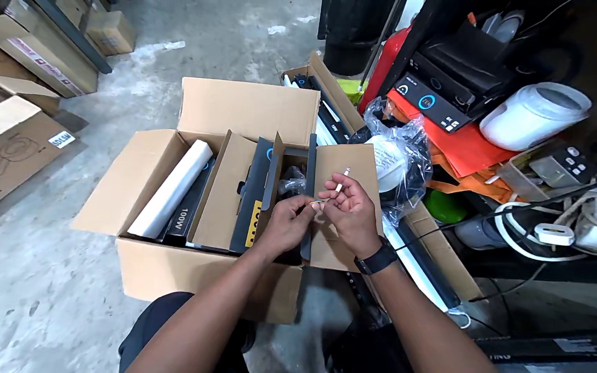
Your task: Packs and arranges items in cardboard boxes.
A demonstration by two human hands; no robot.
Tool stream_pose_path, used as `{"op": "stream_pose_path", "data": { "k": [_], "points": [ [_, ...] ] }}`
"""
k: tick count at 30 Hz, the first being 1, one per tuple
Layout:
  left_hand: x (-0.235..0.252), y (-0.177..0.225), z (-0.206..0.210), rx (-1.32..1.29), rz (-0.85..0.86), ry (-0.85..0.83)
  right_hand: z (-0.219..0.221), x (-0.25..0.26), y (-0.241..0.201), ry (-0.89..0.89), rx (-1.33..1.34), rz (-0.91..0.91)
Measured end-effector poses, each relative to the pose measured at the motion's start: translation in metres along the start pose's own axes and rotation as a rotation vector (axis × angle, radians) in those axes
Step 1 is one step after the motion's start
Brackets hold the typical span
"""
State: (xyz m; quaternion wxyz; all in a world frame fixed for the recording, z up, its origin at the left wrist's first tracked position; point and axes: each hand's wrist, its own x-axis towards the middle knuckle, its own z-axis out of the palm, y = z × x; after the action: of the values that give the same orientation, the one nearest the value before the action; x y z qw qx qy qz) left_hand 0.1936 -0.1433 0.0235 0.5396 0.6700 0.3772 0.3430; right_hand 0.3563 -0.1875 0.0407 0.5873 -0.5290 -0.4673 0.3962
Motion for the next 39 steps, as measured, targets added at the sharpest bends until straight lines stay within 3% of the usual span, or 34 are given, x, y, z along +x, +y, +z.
{"op": "stream_pose_path", "data": {
  "k": [5,10,12,16,22,27,35,39],
  "points": [
    [0.001,0.000,-0.005,-0.004,-0.011,-0.027,-0.001,-0.002,0.008,-0.065,-0.335,-0.268],
    [-0.003,-0.016,-0.004,0.419,0.378,0.113,0.001,-0.005,0.010,-0.106,-0.523,-0.366],
    [-0.004,-0.018,-0.003,0.405,0.435,0.156,0.003,-0.006,0.012,-0.101,-0.550,-0.437],
    [-0.005,-0.014,0.002,0.184,0.340,0.194,0.008,-0.007,0.014,-0.097,-0.573,-0.519],
    [-0.007,-0.001,0.002,-0.102,0.178,0.223,0.016,-0.010,0.017,-0.077,-0.500,-0.398],
    [-0.002,0.005,-0.006,-0.178,-0.052,0.130,0.016,-0.010,0.017,-0.029,-0.293,-0.268],
    [-0.009,0.003,-0.017,-0.154,0.078,-0.032,0.018,-0.014,0.011,0.001,0.010,-0.089],
    [-0.010,0.008,-0.019,-0.074,-0.033,0.042,0.017,-0.013,0.010,-0.006,0.002,-0.039]
  ]
}}
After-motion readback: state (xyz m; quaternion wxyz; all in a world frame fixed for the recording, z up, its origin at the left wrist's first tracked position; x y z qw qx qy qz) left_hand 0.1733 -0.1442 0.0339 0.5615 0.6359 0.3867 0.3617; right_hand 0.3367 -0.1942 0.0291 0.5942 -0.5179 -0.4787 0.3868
